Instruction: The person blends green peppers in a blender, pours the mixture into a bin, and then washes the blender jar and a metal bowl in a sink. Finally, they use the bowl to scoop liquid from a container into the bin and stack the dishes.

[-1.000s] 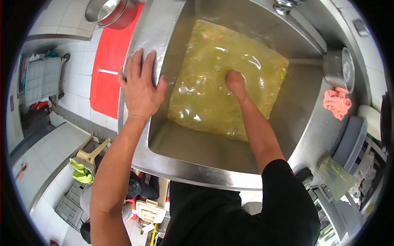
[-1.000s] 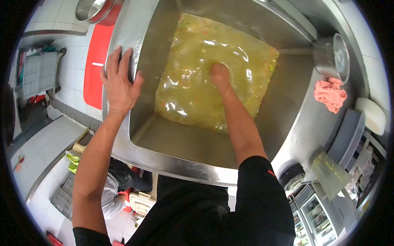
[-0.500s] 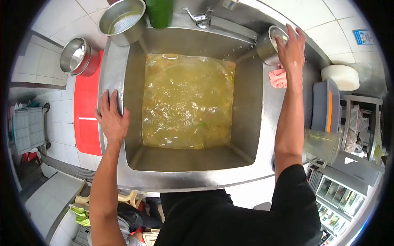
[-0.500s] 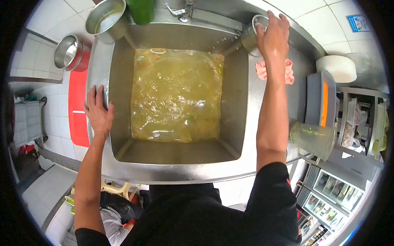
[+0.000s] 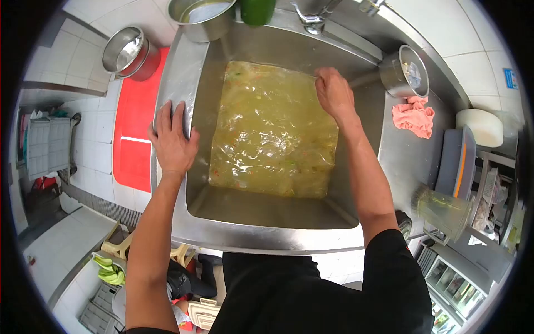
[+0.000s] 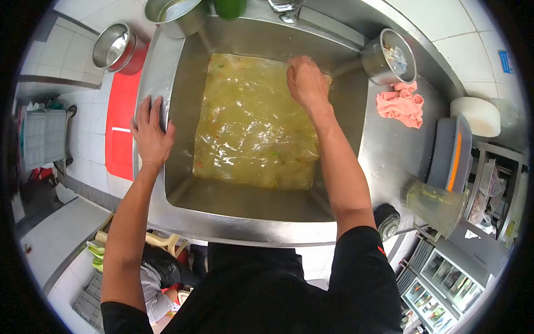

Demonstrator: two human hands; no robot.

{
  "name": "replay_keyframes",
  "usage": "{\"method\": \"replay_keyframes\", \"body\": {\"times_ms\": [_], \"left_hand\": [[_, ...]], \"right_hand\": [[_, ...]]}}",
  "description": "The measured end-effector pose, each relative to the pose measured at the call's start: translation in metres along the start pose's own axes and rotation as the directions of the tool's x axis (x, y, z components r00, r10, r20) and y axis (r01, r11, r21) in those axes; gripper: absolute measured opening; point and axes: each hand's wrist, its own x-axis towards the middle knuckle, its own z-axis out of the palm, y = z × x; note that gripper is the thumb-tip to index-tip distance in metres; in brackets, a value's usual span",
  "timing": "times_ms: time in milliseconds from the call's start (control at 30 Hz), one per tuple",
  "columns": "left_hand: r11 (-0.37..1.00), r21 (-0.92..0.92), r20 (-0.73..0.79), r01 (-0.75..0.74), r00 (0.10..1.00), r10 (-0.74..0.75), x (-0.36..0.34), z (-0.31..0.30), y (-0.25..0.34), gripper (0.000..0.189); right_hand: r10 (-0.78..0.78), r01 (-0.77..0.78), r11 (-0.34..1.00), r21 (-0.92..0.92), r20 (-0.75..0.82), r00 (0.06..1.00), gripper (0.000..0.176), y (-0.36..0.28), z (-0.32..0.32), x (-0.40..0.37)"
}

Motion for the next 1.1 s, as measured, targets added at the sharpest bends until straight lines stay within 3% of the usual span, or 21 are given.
{"method": "replay_keyframes", "body": {"times_ms": [33,67,133,200,333,433,500,600,1100], "left_hand": [[1.000,0.007,0.006,0.010,1.000,-0.010,-0.001,-0.001,0.000,0.068],[1.000,-0.002,0.003,0.009,1.000,-0.009,0.000,-0.001,0.001,0.068],[1.000,-0.015,0.007,0.010,1.000,-0.009,0.001,-0.003,0.001,0.068],[1.000,-0.003,0.014,0.017,1.000,-0.017,0.001,-0.003,0.000,0.068],[1.000,0.005,0.005,0.006,1.000,-0.006,0.002,-0.001,-0.002,0.068],[1.000,-0.011,0.019,0.014,1.000,-0.014,0.003,-0.002,-0.001,0.067],[1.000,-0.003,0.004,0.015,1.000,-0.015,0.001,0.000,-0.001,0.067],[1.000,-0.006,0.015,0.012,1.000,-0.011,0.003,-0.001,-0.002,0.066],[1.000,0.007,0.019,0.007,1.000,-0.007,0.004,-0.001,-0.001,0.068]], "right_hand": [[0.156,-0.155,0.988,-0.020,0.203,0.967,0.031,0.007,0.023,-0.007],[0.301,-0.296,0.952,-0.074,0.388,0.871,0.027,0.013,0.047,-0.014],[0.136,-0.111,0.991,-0.079,0.609,0.782,0.028,0.018,0.100,-0.051],[0.185,-0.197,0.978,-0.070,0.734,0.654,0.030,0.001,0.130,-0.082],[0.163,-0.175,0.982,-0.074,0.804,0.573,0.030,0.005,0.216,-0.120],[0.148,-0.130,0.988,-0.085,0.773,0.617,0.032,0.013,0.265,-0.137],[0.031,0.103,0.991,-0.091,0.877,0.479,0.031,0.035,0.304,-0.146],[0.079,0.082,0.989,-0.126,0.899,0.430,0.029,0.047,0.326,-0.155],[0.065,0.125,0.981,-0.148,0.859,0.508,0.028,0.127,0.428,-0.175]]}}
